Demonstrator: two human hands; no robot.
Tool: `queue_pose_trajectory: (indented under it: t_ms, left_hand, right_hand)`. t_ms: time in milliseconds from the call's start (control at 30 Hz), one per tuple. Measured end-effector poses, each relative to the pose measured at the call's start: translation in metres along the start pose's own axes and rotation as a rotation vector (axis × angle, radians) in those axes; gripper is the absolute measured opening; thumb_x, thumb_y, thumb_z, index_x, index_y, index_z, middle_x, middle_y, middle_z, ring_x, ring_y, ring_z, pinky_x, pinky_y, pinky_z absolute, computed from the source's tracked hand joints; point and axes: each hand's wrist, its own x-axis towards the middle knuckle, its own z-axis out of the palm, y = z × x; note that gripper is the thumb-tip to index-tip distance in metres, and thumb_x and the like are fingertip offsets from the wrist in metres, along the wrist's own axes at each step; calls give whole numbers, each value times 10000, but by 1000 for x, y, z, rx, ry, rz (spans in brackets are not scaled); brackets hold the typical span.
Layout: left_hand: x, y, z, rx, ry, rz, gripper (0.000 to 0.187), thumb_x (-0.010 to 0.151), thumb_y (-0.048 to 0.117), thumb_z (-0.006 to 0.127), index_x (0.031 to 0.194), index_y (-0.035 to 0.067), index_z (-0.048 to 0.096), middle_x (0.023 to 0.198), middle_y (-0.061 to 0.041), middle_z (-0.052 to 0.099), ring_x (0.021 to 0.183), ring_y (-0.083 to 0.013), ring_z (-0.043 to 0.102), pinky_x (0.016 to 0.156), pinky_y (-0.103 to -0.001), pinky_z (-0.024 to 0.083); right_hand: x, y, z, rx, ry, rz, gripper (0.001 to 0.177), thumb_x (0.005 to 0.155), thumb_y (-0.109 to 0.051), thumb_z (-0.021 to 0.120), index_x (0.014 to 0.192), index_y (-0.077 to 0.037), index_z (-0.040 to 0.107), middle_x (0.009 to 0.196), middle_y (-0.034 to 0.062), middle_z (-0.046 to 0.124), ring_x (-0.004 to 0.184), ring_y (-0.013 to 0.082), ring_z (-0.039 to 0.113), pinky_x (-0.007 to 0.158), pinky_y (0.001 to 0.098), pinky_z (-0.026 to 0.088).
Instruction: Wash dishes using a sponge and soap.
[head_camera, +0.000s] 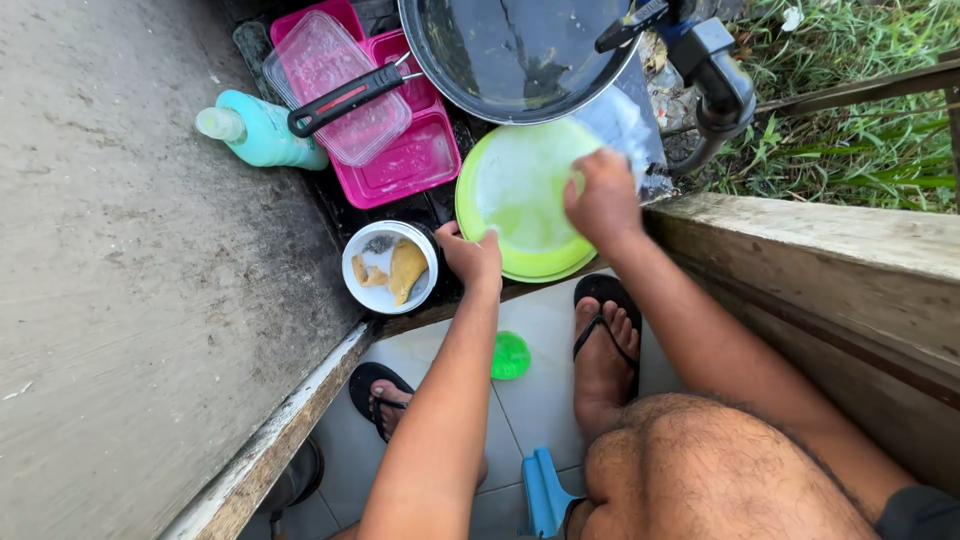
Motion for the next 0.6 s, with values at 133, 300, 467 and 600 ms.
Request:
queue_pose_trajectory:
  t_ms: [133,300,467,600]
  left_hand:
    - [-16,7,-1,-50,-73,130,466,752,41,778,1146,6,530,1081,-178,689,1007,-316,705,905,-404,534]
    - [-27,24,-5,-56,-104,269,461,766,54,750,1126,-11,469,1034,-196,672,963,-352,706,872,-429,547]
    - [-39,62,-22,-14,-133,290,380,796,68,706,1072,7,452,968,-209,665,923,-394,702,845,-457,547]
    - [-52,97,-35,37,-161,353,365,816,69,672,1076,22,421,939,-222,643,912,-433,684,829,-491,537]
  right_hand:
    - [-18,-28,2,363,-205,-127,175,868,-152,727,1003,-41,740,1005,152,695,959,363,674,877,443,559]
    - [-28,-50,-8,383,-356,-206,184,823,-143,730,961,-22,727,976,154,684,913,357,676,802,444,561]
    - [-19,-54,-17,462,-378,-237,183,818,-128,726,965,-20,736,938,141,690,842,336,690,747,423,559]
    - [-13,-53,-18,598,-428,-132,153,862,-143,729,966,-34,752,893,116,698,734,264,695,666,377,555]
